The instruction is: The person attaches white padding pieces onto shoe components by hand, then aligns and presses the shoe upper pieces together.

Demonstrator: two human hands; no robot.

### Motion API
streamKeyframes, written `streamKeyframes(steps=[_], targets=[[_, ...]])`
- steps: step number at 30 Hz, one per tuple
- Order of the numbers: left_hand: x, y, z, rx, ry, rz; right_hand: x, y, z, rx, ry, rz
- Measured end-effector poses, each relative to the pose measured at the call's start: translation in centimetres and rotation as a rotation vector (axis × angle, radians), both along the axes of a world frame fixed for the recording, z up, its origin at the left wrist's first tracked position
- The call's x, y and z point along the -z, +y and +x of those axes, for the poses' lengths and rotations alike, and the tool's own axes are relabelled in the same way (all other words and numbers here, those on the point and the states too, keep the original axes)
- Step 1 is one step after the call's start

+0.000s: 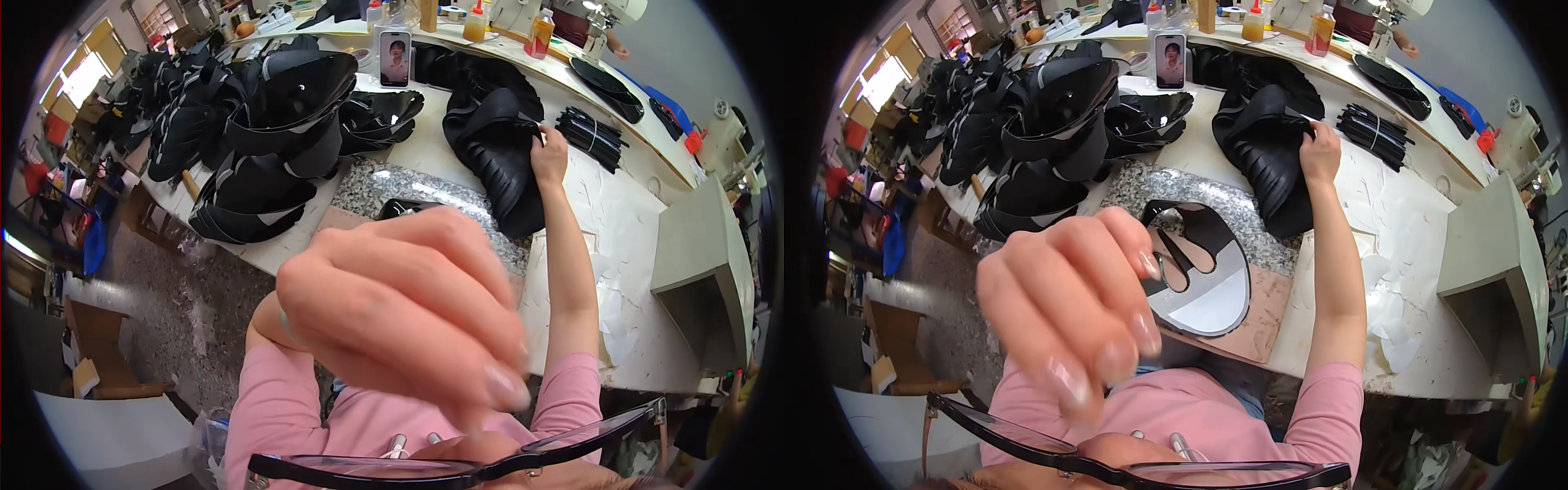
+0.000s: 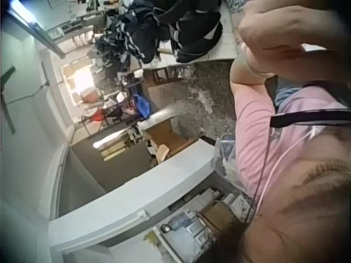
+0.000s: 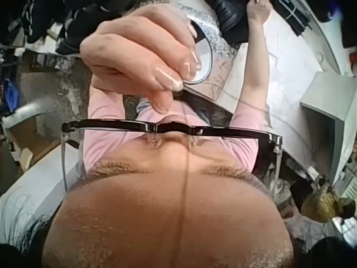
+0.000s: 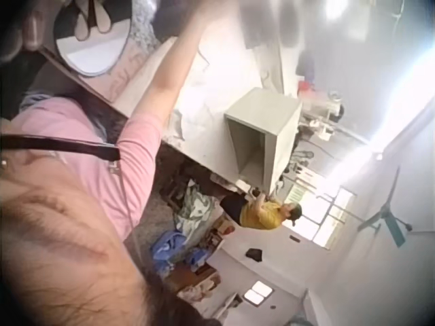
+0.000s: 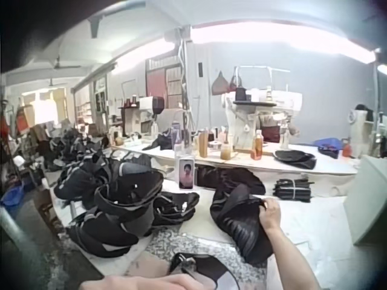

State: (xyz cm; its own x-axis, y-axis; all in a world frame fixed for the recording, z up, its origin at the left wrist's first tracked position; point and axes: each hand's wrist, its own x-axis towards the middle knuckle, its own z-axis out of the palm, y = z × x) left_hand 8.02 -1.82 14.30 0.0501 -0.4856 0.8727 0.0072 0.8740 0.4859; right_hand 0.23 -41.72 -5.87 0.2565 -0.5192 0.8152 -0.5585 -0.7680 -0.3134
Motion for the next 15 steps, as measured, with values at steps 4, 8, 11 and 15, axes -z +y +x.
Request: streamKeyframes(steps=[4, 8, 11, 15], targets=[[-1.3, 0.2, -0.2, 0.095, -0.024, -0.012, -0.4, 1.0, -1.1, 0.035, -0.011, -0.024], [-1.8, -0.6, -0.3, 0.122, -0.043, 0.052, -2.4, 2.7, -2.7, -0.028, 0.012, 0.408], [-1.8, -1.4, -0.6, 0.109, -0.094, 0.028, -3.6, 4.7, -3.4, -0.147, 0.068, 0.887], [-0.9, -5.1, 0.1, -0.067, -0.177, -0.012, -4.1, 6.6, -4.4, -0.228, 0.009, 1.129]])
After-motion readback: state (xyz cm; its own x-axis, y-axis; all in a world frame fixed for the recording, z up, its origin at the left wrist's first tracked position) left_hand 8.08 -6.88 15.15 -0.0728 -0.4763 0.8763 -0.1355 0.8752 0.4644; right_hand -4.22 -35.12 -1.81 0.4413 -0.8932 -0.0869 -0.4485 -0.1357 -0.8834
